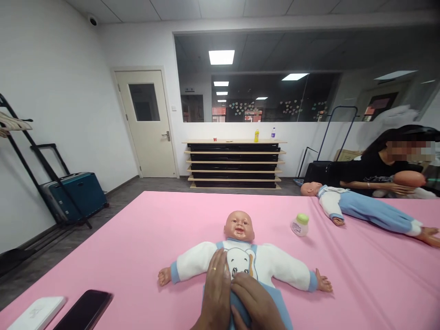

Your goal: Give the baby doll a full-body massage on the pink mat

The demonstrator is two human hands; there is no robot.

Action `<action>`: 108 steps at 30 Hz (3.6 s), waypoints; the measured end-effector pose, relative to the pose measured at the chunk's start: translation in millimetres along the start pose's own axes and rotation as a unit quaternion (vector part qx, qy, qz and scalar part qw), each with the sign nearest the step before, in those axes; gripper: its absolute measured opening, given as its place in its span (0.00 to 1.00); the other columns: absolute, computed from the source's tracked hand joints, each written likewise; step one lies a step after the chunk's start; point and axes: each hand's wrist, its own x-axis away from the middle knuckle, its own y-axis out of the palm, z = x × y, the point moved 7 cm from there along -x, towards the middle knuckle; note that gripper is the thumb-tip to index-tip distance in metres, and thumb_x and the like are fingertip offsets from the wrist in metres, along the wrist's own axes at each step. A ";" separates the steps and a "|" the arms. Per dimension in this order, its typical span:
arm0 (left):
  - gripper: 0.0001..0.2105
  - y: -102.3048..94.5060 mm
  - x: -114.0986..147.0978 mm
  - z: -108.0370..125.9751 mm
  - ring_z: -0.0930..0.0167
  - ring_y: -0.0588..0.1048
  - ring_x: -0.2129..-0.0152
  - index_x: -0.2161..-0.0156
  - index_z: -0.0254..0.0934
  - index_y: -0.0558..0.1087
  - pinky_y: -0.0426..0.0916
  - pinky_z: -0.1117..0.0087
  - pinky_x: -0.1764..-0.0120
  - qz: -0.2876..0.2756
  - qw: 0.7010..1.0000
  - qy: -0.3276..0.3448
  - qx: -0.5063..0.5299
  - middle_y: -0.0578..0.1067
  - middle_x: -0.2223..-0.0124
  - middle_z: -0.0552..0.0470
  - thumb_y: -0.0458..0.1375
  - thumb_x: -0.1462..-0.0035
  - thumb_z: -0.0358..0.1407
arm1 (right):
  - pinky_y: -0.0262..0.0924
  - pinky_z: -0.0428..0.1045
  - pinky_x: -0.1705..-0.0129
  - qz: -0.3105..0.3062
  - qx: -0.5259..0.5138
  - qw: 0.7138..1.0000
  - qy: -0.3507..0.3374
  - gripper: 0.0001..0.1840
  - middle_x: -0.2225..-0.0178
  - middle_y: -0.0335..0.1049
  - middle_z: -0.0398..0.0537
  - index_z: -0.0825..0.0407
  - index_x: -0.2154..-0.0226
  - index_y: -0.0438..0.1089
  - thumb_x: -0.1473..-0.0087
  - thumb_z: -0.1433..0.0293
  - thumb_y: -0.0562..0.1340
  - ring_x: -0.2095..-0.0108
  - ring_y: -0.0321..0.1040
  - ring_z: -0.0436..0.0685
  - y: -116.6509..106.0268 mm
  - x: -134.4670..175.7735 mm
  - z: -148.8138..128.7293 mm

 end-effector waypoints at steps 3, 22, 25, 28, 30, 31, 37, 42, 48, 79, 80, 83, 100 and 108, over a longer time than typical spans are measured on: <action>0.25 -9.4 2.6 19.0 0.61 0.54 0.35 0.33 0.37 0.51 0.60 0.49 0.39 0.030 0.994 0.106 -0.022 0.57 0.33 0.40 0.44 0.33 0.36 | 0.68 0.56 0.47 -0.027 -0.001 0.998 0.065 0.26 0.49 0.71 0.59 0.58 0.46 0.66 0.49 0.70 0.58 0.48 0.69 0.63 3.0 -4.6 7.6; 0.26 6.5 -5.3 43.4 0.62 0.62 0.38 0.34 0.43 0.57 0.60 0.52 0.39 -0.147 0.955 0.238 -0.095 0.65 0.36 0.49 0.50 0.36 0.39 | 0.61 0.67 0.44 0.048 0.124 0.978 0.161 0.37 0.38 0.55 0.67 0.63 0.36 0.49 0.47 0.70 0.54 0.37 0.54 0.71 10.3 21.9 26.1; 0.25 8.0 -6.4 30.9 0.64 0.58 0.36 0.34 0.46 0.56 0.58 0.52 0.38 -0.105 0.973 0.178 -0.098 0.62 0.35 0.50 0.49 0.35 0.37 | 0.63 0.66 0.45 0.073 0.115 0.982 0.130 0.34 0.41 0.60 0.65 0.60 0.39 0.54 0.49 0.71 0.56 0.39 0.58 0.71 0.0 15.9 17.9; 0.25 7.6 -4.4 16.2 0.65 0.57 0.36 0.34 0.45 0.55 0.57 0.53 0.37 -0.053 0.989 0.119 -0.073 0.60 0.34 0.49 0.47 0.34 0.35 | 0.65 0.62 0.45 0.085 0.092 0.988 0.091 0.29 0.46 0.66 0.62 0.57 0.43 0.61 0.49 0.71 0.58 0.42 0.62 0.69 -9.1 9.5 9.0; 0.24 5.5 -3.0 7.7 0.64 0.57 0.36 0.33 0.43 0.55 0.59 0.53 0.37 -0.025 0.995 0.080 -0.050 0.59 0.33 0.47 0.46 0.34 0.35 | 0.66 0.58 0.45 0.067 0.062 0.994 0.059 0.25 0.50 0.70 0.59 0.55 0.46 0.64 0.48 0.71 0.58 0.44 0.66 0.65 -10.8 4.0 3.4; 0.24 4.0 -2.4 4.7 0.64 0.56 0.35 0.33 0.42 0.54 0.60 0.53 0.38 -0.016 0.997 0.062 -0.042 0.59 0.33 0.46 0.46 0.33 0.34 | 0.67 0.56 0.45 0.046 0.042 0.997 0.048 0.24 0.51 0.71 0.58 0.55 0.47 0.65 0.48 0.71 0.58 0.46 0.67 0.64 -9.5 1.1 1.7; 0.26 -11.2 1.1 24.6 0.60 0.54 0.35 0.33 0.38 0.52 0.60 0.50 0.39 0.008 0.987 0.155 -0.044 0.57 0.33 0.42 0.48 0.35 0.34 | 0.62 0.60 0.41 -0.046 0.025 0.993 0.104 0.32 0.43 0.65 0.59 0.58 0.43 0.63 0.52 0.71 0.57 0.41 0.62 0.64 6.0 -1.6 13.5; 0.20 -17.0 8.5 44.5 0.61 0.67 0.42 0.42 0.36 0.65 0.67 0.55 0.44 0.002 0.955 0.297 -0.014 0.71 0.43 0.40 0.51 0.38 0.34 | 0.58 0.65 0.40 -0.069 0.073 0.983 0.153 0.37 0.36 0.54 0.60 0.60 0.36 0.55 0.48 0.66 0.57 0.35 0.51 0.69 19.7 14.0 26.9; 0.16 -13.1 1.6 50.5 0.62 0.71 0.46 0.47 0.38 0.71 0.69 0.56 0.45 -0.045 0.950 0.308 -0.031 0.76 0.47 0.45 0.52 0.40 0.35 | 0.62 0.66 0.43 -0.017 0.131 0.974 0.185 0.38 0.36 0.52 0.64 0.63 0.36 0.52 0.46 0.64 0.57 0.36 0.52 0.70 19.5 22.3 30.9; 0.15 -11.1 1.5 47.9 0.60 0.69 0.44 0.48 0.39 0.71 0.67 0.53 0.44 -0.051 0.957 0.283 -0.030 0.75 0.47 0.45 0.52 0.39 0.36 | 0.60 0.68 0.42 -0.011 0.149 0.969 0.197 0.40 0.35 0.50 0.65 0.61 0.34 0.46 0.46 0.67 0.56 0.35 0.49 0.72 19.7 24.3 30.6; 0.17 -9.6 -0.9 50.5 0.61 0.68 0.43 0.46 0.39 0.70 0.66 0.52 0.43 -0.069 0.957 0.278 -0.041 0.74 0.45 0.46 0.52 0.38 0.36 | 0.60 0.70 0.43 -0.002 0.149 0.970 0.191 0.40 0.36 0.51 0.66 0.62 0.34 0.46 0.46 0.68 0.55 0.35 0.49 0.73 18.1 23.6 29.4; 0.21 -6.0 -7.3 52.0 0.62 0.65 0.40 0.39 0.42 0.64 0.62 0.52 0.40 -0.105 0.962 0.241 -0.068 0.71 0.41 0.49 0.51 0.36 0.36 | 0.60 0.70 0.44 0.026 0.136 0.978 0.157 0.38 0.38 0.56 0.67 0.64 0.36 0.49 0.48 0.70 0.55 0.37 0.53 0.72 9.2 17.4 21.8; 0.21 -20.1 5.0 43.4 0.61 0.62 0.39 0.40 0.36 0.63 0.66 0.53 0.43 0.037 0.976 0.215 -0.019 0.67 0.40 0.40 0.52 0.39 0.31 | 0.59 0.68 0.42 -0.056 0.114 0.975 0.184 0.35 0.38 0.56 0.61 0.59 0.38 0.56 0.47 0.66 0.59 0.37 0.54 0.70 17.9 15.3 30.0; 0.20 -8.2 -6.2 53.9 0.62 0.66 0.41 0.41 0.43 0.67 0.63 0.51 0.41 -0.126 0.967 0.218 -0.040 0.71 0.42 0.49 0.52 0.38 0.36 | 0.55 0.75 0.42 0.017 0.139 0.971 0.194 0.40 0.38 0.55 0.67 0.64 0.36 0.48 0.50 0.70 0.58 0.37 0.51 0.74 5.6 18.5 25.3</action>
